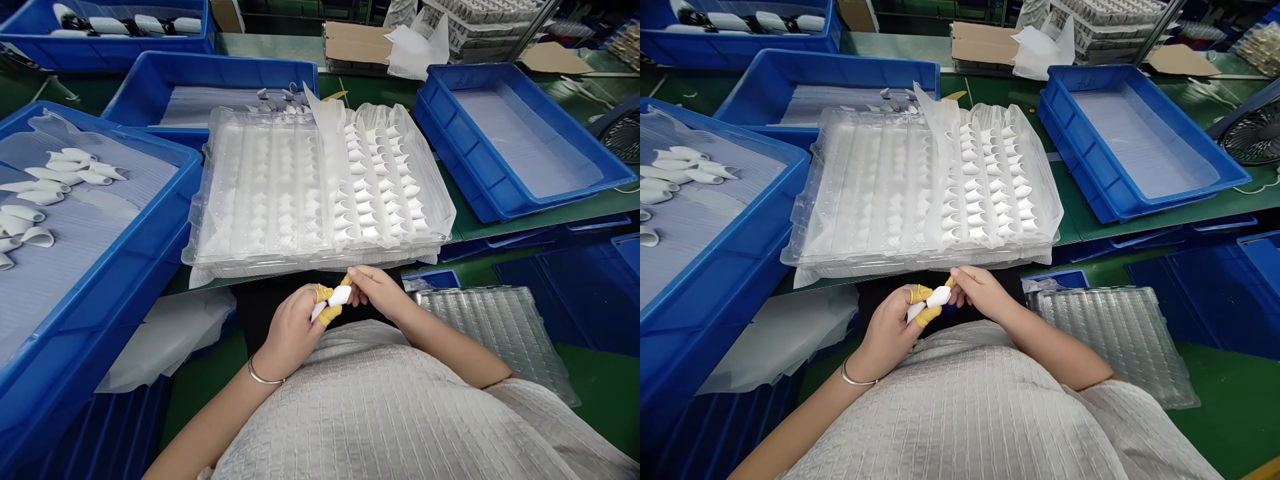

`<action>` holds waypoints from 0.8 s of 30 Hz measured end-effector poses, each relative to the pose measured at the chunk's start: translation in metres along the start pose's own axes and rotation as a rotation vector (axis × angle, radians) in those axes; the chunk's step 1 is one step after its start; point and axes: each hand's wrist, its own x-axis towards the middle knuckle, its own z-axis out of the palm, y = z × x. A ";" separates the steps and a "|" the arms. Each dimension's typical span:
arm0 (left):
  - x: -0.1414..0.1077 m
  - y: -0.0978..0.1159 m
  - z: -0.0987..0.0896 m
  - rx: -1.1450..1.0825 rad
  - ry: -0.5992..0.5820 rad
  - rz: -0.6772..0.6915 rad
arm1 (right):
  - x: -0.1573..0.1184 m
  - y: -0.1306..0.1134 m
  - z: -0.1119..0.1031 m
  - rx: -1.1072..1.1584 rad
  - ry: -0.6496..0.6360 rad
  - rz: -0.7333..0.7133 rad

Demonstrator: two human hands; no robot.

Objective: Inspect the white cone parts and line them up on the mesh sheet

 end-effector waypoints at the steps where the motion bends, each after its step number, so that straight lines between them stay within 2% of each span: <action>1: 0.000 -0.001 0.000 0.004 0.005 0.002 | -0.001 0.001 -0.002 -0.005 -0.017 -0.017; 6: -0.001 -0.004 0.001 -0.001 0.022 -0.042 | -0.006 -0.002 -0.007 -0.065 -0.144 -0.078; 14: 0.001 0.001 -0.001 -0.044 -0.032 -0.148 | -0.009 -0.009 -0.006 -0.018 -0.171 -0.120; 17: 0.002 0.002 0.000 0.008 -0.033 -0.125 | -0.011 -0.010 -0.002 -0.121 -0.122 -0.137; 21: 0.002 0.001 0.001 0.066 -0.022 -0.101 | -0.012 -0.008 0.006 -0.412 0.035 -0.176; 24: 0.001 0.001 0.001 0.048 -0.022 -0.089 | -0.009 -0.007 0.007 -0.375 0.019 -0.179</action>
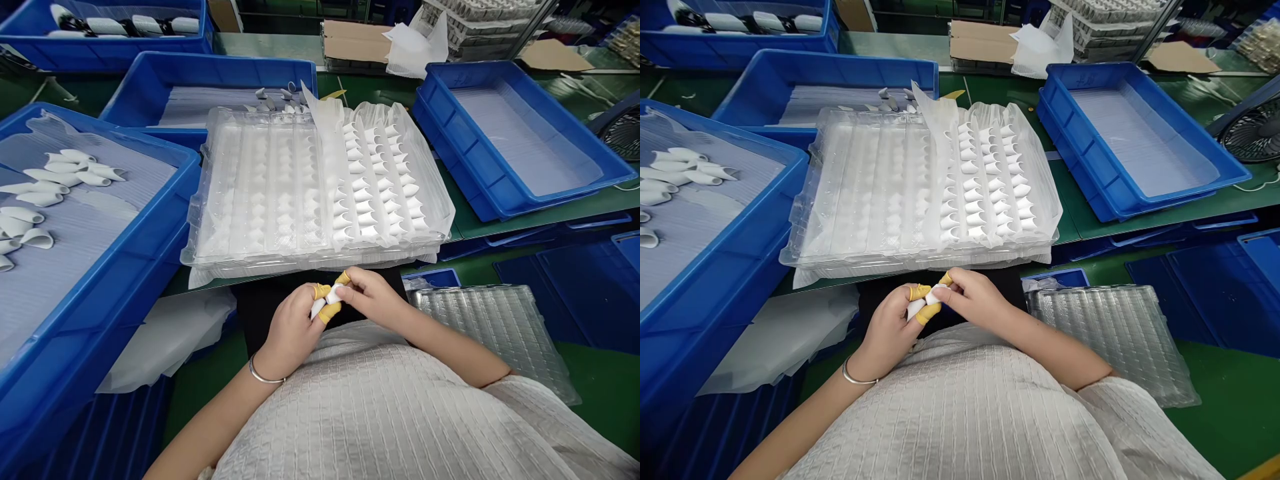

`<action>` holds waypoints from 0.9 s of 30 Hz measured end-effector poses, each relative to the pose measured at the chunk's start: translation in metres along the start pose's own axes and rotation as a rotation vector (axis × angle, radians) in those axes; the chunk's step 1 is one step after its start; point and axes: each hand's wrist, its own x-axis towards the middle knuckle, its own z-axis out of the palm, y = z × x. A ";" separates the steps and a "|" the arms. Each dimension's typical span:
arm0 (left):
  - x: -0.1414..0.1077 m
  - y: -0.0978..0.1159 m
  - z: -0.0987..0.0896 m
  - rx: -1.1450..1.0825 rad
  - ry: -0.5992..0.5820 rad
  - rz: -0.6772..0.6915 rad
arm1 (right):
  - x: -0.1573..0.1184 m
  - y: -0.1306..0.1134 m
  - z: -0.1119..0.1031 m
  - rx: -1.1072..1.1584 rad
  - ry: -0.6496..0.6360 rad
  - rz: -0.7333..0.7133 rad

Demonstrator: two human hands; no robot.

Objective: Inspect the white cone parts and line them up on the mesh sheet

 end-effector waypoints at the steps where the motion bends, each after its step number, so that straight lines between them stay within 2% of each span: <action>1: 0.000 0.000 0.000 -0.013 -0.002 0.005 | 0.001 0.001 -0.001 0.066 -0.016 0.009; 5: -0.001 0.000 -0.001 -0.044 -0.003 -0.003 | 0.002 0.003 -0.007 0.253 -0.065 0.028; 8: 0.000 0.000 -0.001 -0.079 -0.012 -0.051 | -0.001 0.004 -0.012 0.220 -0.090 0.012; 17: 0.003 0.002 0.002 -0.423 -0.012 -0.213 | -0.007 -0.006 -0.011 -0.044 -0.017 -0.083; 22: 0.002 0.004 0.001 -0.738 -0.026 -0.372 | -0.005 -0.007 -0.011 0.068 -0.026 -0.066; 27: 0.003 0.004 0.002 -0.779 -0.057 -0.393 | -0.006 -0.005 -0.012 0.087 -0.011 -0.084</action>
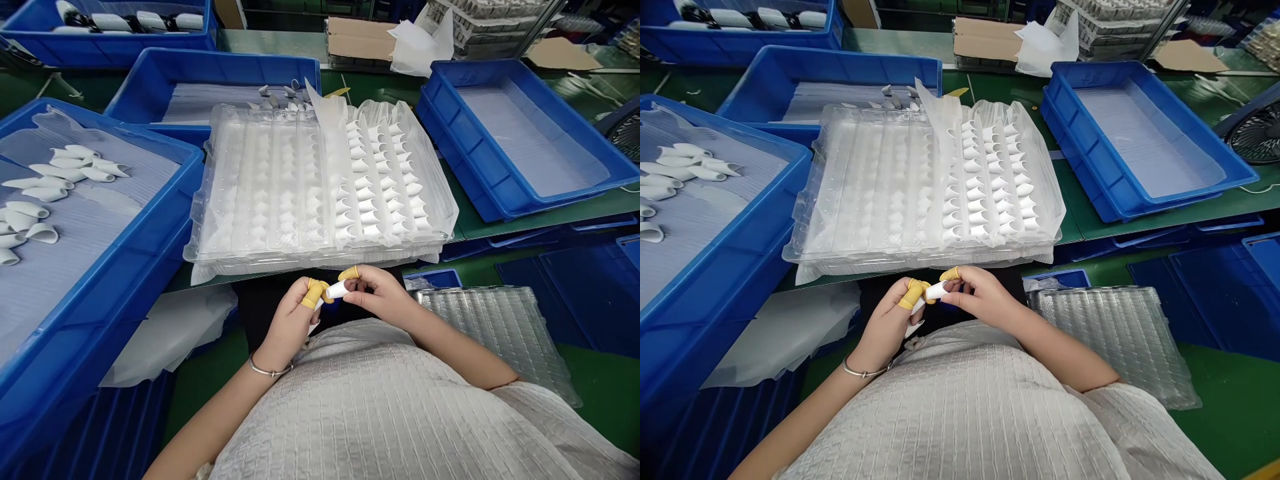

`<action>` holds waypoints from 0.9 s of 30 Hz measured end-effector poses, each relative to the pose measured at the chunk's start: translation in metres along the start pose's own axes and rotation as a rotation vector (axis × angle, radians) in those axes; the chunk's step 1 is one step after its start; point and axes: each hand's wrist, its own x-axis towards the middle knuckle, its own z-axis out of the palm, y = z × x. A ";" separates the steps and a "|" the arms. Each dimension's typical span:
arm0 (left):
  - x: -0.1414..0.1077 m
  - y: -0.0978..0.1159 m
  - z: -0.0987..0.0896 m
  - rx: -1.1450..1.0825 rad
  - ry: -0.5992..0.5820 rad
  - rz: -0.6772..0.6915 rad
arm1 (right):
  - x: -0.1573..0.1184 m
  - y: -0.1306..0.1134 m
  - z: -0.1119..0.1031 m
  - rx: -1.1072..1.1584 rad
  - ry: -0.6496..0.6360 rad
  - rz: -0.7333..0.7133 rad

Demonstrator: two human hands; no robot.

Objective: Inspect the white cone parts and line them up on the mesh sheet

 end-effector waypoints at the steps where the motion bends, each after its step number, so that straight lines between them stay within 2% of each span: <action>1: 0.001 -0.001 0.000 0.006 -0.005 -0.009 | 0.000 0.000 0.000 -0.019 0.004 -0.010; 4: 0.003 -0.005 0.000 0.006 -0.040 -0.008 | -0.001 0.001 -0.002 -0.112 0.007 -0.047; 7: 0.004 -0.008 -0.001 0.065 -0.067 0.066 | 0.000 0.001 -0.002 -0.168 -0.002 -0.082; 12: 0.003 -0.005 -0.001 0.372 -0.020 0.143 | 0.000 0.003 0.002 -0.114 -0.015 -0.056; 17: 0.002 -0.003 -0.001 0.685 -0.037 0.221 | 0.003 0.002 0.009 -0.235 0.017 -0.026; 19: 0.001 -0.003 -0.002 0.705 -0.047 0.251 | 0.007 0.003 0.010 -0.160 0.025 0.005; 23: 0.000 -0.003 -0.004 0.680 -0.052 0.294 | 0.012 0.012 0.004 0.122 0.031 0.157; 27: 0.000 -0.002 -0.004 0.728 -0.039 0.299 | 0.010 0.021 0.000 0.178 -0.077 0.171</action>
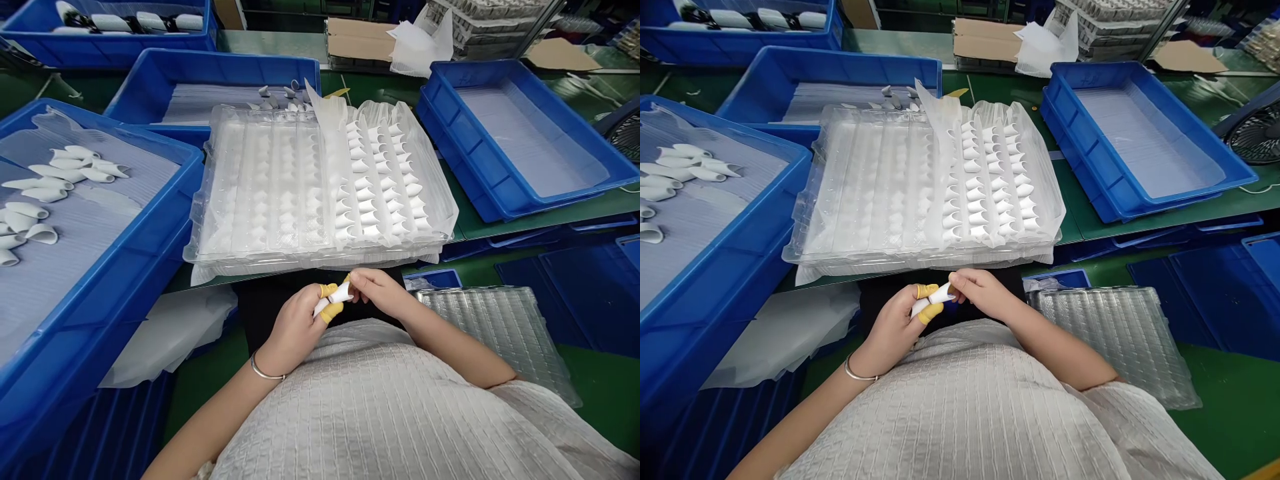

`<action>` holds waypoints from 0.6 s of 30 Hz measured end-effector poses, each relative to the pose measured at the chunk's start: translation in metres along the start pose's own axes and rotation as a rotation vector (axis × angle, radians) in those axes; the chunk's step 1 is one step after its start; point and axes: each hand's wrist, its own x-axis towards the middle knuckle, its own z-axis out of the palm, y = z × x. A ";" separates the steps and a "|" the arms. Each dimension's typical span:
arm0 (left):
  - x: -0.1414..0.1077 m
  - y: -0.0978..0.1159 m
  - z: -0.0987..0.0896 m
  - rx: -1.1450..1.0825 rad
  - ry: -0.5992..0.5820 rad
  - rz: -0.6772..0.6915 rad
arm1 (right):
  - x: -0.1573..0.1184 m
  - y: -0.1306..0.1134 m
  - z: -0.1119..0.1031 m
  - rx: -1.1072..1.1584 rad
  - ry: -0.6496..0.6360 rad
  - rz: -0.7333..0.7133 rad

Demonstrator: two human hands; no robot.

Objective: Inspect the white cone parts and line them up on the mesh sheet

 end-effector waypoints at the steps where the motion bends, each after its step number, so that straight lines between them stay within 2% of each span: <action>1: 0.001 0.000 0.000 0.007 -0.007 -0.006 | -0.001 0.001 0.000 -0.006 -0.037 -0.001; 3: 0.001 0.000 0.001 -0.008 -0.004 -0.019 | -0.003 0.001 -0.001 0.003 -0.084 -0.002; 7: 0.001 -0.002 0.002 -0.151 0.043 -0.057 | -0.005 -0.004 -0.001 0.043 -0.093 -0.072; 14: -0.001 -0.005 0.003 -0.295 0.050 -0.093 | -0.012 -0.013 -0.005 -0.397 0.028 -0.362; 16: -0.002 -0.005 0.003 -0.272 0.056 -0.088 | -0.012 -0.012 -0.005 -0.399 0.034 -0.362; 18: -0.001 -0.005 0.003 -0.220 0.077 -0.066 | -0.011 -0.009 -0.004 -0.305 0.030 -0.277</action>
